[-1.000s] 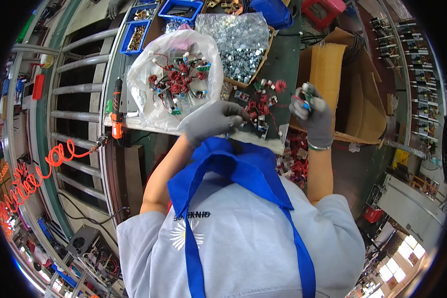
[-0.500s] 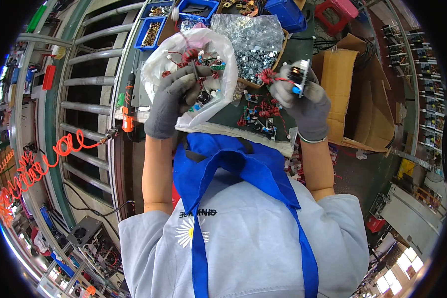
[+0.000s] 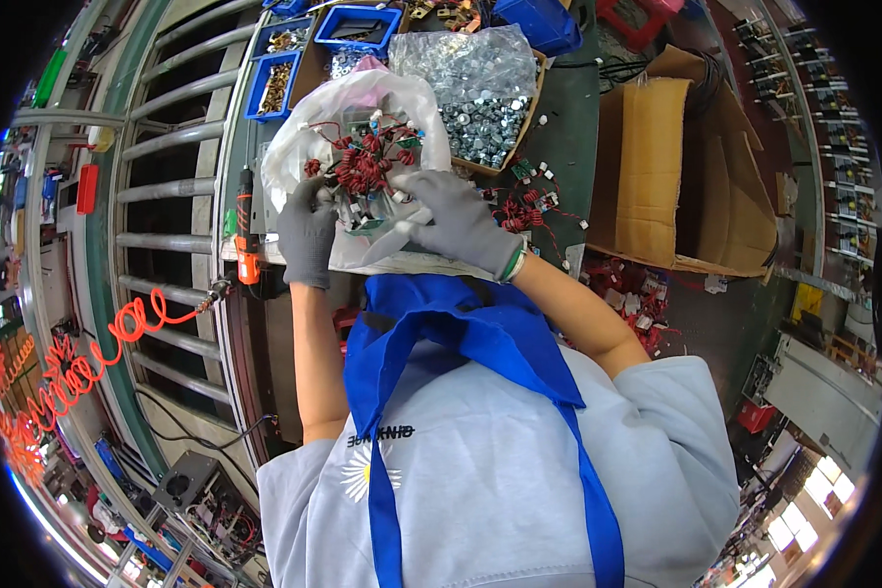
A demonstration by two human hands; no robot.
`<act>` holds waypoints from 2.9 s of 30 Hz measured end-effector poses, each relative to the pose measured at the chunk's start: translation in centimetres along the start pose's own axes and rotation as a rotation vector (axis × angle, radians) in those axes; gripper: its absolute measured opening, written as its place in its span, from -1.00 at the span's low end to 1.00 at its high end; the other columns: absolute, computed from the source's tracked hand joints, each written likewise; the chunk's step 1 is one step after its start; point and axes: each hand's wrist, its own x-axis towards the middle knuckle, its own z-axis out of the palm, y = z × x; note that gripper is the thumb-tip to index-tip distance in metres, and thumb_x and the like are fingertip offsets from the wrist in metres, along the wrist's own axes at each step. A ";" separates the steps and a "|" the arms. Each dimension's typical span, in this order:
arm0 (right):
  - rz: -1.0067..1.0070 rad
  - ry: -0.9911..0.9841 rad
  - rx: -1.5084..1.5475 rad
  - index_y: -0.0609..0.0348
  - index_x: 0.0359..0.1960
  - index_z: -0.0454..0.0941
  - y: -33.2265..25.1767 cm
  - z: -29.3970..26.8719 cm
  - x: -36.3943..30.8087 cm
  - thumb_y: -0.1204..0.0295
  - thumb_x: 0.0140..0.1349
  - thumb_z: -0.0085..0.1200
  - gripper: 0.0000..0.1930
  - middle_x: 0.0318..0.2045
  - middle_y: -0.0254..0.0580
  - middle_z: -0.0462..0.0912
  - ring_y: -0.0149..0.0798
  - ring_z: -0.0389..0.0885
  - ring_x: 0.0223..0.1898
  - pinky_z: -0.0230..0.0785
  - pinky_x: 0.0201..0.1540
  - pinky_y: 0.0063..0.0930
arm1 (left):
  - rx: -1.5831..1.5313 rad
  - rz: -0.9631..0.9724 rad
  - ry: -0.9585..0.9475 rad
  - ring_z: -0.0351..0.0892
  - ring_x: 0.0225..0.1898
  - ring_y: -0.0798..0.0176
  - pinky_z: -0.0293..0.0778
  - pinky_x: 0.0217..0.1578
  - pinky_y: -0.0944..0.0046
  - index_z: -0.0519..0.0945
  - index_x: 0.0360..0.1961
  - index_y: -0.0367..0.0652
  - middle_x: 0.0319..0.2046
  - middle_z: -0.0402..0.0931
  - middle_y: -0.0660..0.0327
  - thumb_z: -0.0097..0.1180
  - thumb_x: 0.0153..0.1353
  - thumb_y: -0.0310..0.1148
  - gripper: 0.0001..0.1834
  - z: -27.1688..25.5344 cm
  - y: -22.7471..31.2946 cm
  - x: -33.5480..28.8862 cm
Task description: The person assembles electronic components on a circuit board, using a screwdriver to secure parts and a pneumatic tool to tighten screws. They then sort small electronic modules from a plastic bag, handling them one by one.
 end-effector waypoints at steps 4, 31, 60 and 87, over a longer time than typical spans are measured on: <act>0.293 0.155 0.021 0.08 -0.13 0.62 4.6 -4.1 -2.5 0.28 0.14 0.17 -0.72 -0.19 -0.11 0.65 -0.04 0.63 -0.13 0.47 -0.02 -0.23 | 0.165 0.022 0.109 0.68 -0.28 -0.02 0.53 -0.27 0.06 0.63 -0.13 -0.10 -0.32 0.66 0.01 0.13 0.23 -0.24 -0.75 -0.3 0.2 -0.3; 0.454 0.007 1.675 0.37 0.27 0.29 10.5 -14.0 -5.0 0.25 0.33 -0.05 -0.45 -0.48 -0.33 0.52 -0.65 0.10 -0.74 0.01 -0.65 -0.75 | -0.481 0.522 -0.498 0.59 -0.08 0.09 0.54 -0.10 0.15 0.34 0.29 -0.09 0.03 0.49 0.07 0.25 0.15 -0.28 -0.34 13.0 11.2 -3.9; 0.705 -0.445 0.967 0.23 -0.08 0.55 -2.0 0.7 11.4 0.24 0.28 0.07 -0.67 -0.43 -0.26 0.56 -0.42 0.59 -0.39 0.40 -0.41 -0.58 | 0.317 0.521 -0.632 0.68 -0.26 -0.07 0.57 -0.23 -0.03 0.67 -0.34 -0.15 -0.27 0.63 0.01 0.23 0.03 -0.36 -0.84 17.8 8.3 -6.7; 0.647 -0.329 -0.125 0.03 -0.25 0.65 8.4 -7.2 -10.9 0.19 0.19 0.11 -0.76 -0.23 -0.16 0.64 -0.05 0.61 -0.13 0.45 -0.04 -0.18 | -0.199 0.330 -0.608 0.63 -0.23 -0.09 0.52 -0.18 0.05 0.63 -0.21 -0.27 -0.28 0.62 -0.08 0.14 0.11 -0.49 -0.80 17.3 6.4 -4.6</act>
